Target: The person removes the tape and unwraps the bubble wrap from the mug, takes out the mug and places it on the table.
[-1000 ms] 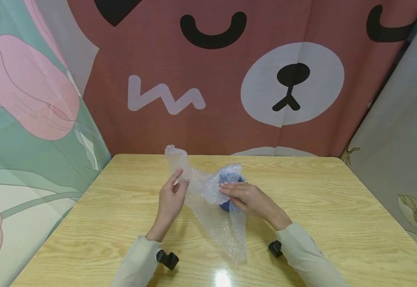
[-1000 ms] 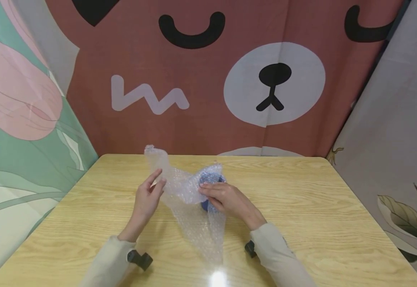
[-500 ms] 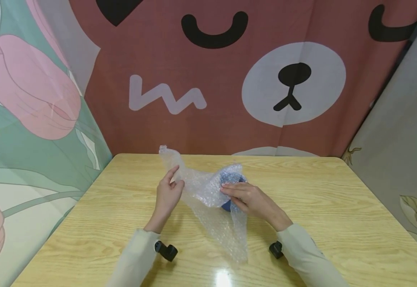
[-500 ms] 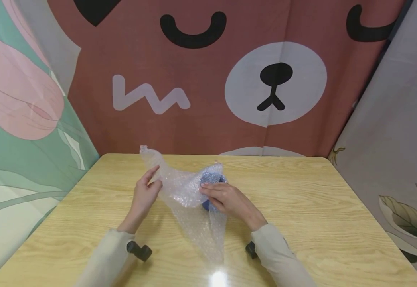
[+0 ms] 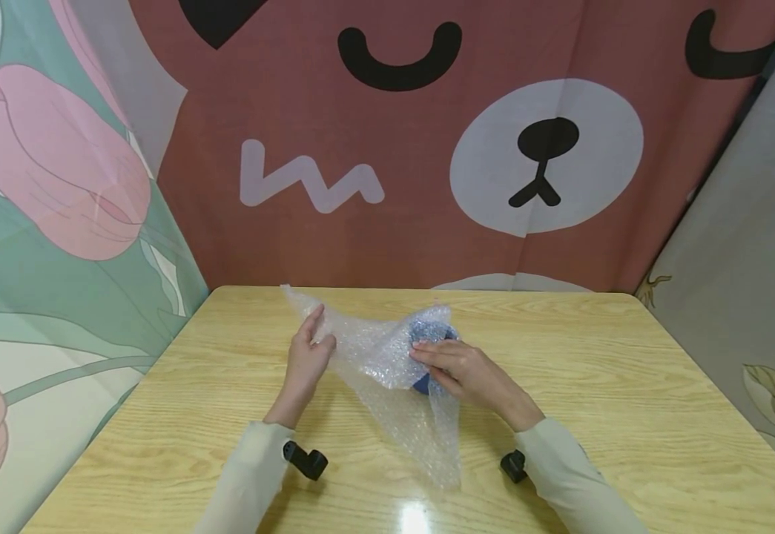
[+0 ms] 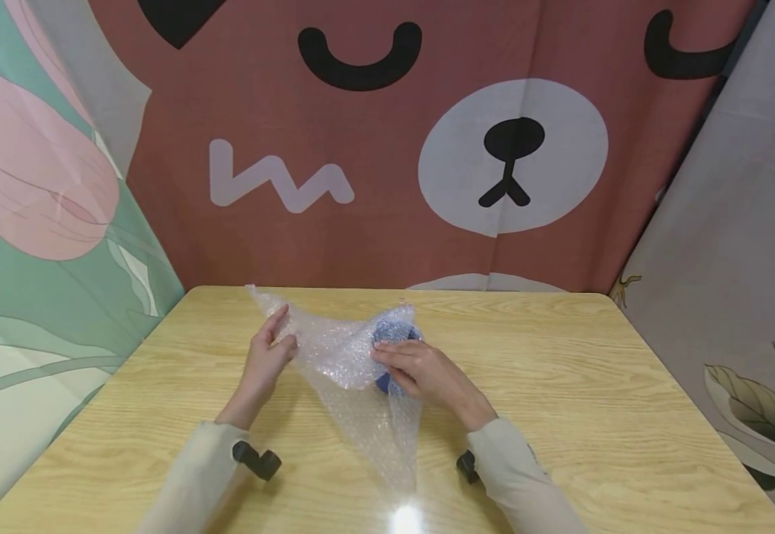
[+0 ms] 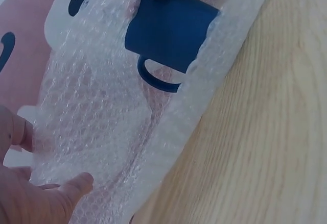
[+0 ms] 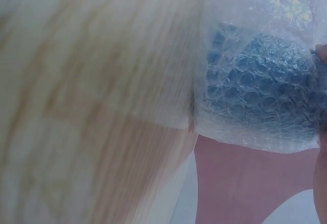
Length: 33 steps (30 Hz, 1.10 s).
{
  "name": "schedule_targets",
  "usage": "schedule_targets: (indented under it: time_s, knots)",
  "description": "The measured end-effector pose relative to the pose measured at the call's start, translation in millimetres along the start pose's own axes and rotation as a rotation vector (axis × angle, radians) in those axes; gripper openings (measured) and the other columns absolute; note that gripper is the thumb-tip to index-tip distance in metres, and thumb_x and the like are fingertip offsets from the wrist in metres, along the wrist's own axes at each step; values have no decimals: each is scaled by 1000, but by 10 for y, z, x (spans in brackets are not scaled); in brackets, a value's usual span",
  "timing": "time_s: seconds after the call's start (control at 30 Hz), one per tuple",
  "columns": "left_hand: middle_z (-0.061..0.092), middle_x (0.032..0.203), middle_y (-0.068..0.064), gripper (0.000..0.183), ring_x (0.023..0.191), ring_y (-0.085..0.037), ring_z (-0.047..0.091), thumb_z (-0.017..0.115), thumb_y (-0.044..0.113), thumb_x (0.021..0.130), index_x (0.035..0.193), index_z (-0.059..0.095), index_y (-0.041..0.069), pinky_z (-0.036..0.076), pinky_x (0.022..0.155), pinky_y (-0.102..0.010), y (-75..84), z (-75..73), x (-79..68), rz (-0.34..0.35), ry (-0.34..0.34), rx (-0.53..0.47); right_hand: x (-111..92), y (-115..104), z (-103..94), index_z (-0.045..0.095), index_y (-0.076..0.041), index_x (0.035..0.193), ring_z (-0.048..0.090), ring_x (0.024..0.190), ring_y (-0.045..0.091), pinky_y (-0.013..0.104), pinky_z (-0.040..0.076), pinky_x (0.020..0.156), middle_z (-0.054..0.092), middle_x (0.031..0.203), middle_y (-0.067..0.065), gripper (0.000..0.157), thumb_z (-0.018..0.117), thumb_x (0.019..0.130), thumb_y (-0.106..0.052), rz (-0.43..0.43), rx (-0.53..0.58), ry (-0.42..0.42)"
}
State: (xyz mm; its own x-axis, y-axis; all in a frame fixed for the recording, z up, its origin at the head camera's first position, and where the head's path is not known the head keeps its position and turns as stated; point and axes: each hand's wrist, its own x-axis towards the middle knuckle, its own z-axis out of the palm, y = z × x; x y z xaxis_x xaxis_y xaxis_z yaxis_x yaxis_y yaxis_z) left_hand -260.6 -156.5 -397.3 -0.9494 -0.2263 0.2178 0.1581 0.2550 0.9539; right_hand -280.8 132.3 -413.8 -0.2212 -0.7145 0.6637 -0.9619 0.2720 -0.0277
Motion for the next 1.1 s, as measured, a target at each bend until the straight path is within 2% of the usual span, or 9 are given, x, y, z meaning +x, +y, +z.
schedule_targets:
  time_s: [0.1, 0.17, 0.23, 0.4, 0.5, 0.73, 0.93, 1.1]
  knots:
    - [37, 150, -18, 68, 61, -6, 41, 53, -2, 82, 148, 40, 7, 40, 54, -19, -20, -19, 20, -11, -6, -27, 1, 1, 1, 66, 0, 123, 62, 109, 25, 39, 51, 88, 64, 124, 12, 47, 76, 78, 5, 5, 4, -4]
    - [35, 151, -17, 71, 52, -4, 31, 53, -4, 80, 149, 38, 7, 38, 51, -18, -28, -27, 28, -24, -12, -55, 6, -4, -2, 66, 0, 123, 63, 109, 25, 39, 51, 88, 64, 123, 12, 46, 75, 78, 4, 13, 8, -11]
    - [32, 152, -17, 74, 54, -3, 35, 52, -6, 79, 150, 35, 6, 37, 50, -17, -32, -33, 32, -36, -19, -98, 13, -11, -8, 66, 0, 123, 63, 109, 25, 39, 52, 88, 64, 123, 12, 45, 75, 79, 4, 27, 15, -23]
    - [28, 153, -17, 79, 79, -6, 49, 51, -12, 78, 152, 28, 4, 42, 56, -15, -54, -29, 47, -70, -35, -245, 26, -30, -30, 65, 0, 124, 62, 110, 25, 39, 51, 88, 63, 124, 12, 42, 73, 82, 2, 67, 43, -53]
    - [25, 155, -17, 81, 79, -7, 52, 50, -14, 79, 153, 25, 5, 44, 57, -14, -71, -31, 60, -93, -43, -301, 28, -36, -40, 65, 0, 124, 62, 110, 24, 38, 51, 89, 63, 125, 11, 42, 73, 83, 2, 94, 57, -67]
    - [11, 159, -11, 89, 86, -11, 51, 46, -20, 77, 156, 17, 10, 41, 56, -12, -94, -70, 70, -151, -90, -430, 31, -51, -61, 65, -3, 126, 61, 113, 22, 38, 50, 91, 62, 127, 8, 39, 70, 87, -1, 155, 87, -98]
    - [1, 160, -8, 90, 110, -23, 46, 41, -24, 79, 156, 11, 11, 41, 58, -12, -115, -87, 78, -199, -118, -564, 44, -57, -71, 65, -3, 126, 61, 113, 22, 39, 50, 92, 62, 127, 8, 37, 68, 88, -2, 180, 105, -112]
    - [-5, 159, -7, 91, 113, -23, 45, 38, -26, 80, 157, 7, 12, 42, 60, -12, -126, -103, 73, -238, -116, -635, 57, -58, -87, 66, -3, 125, 61, 112, 21, 39, 49, 92, 62, 126, 9, 36, 68, 89, -2, 193, 114, -122]
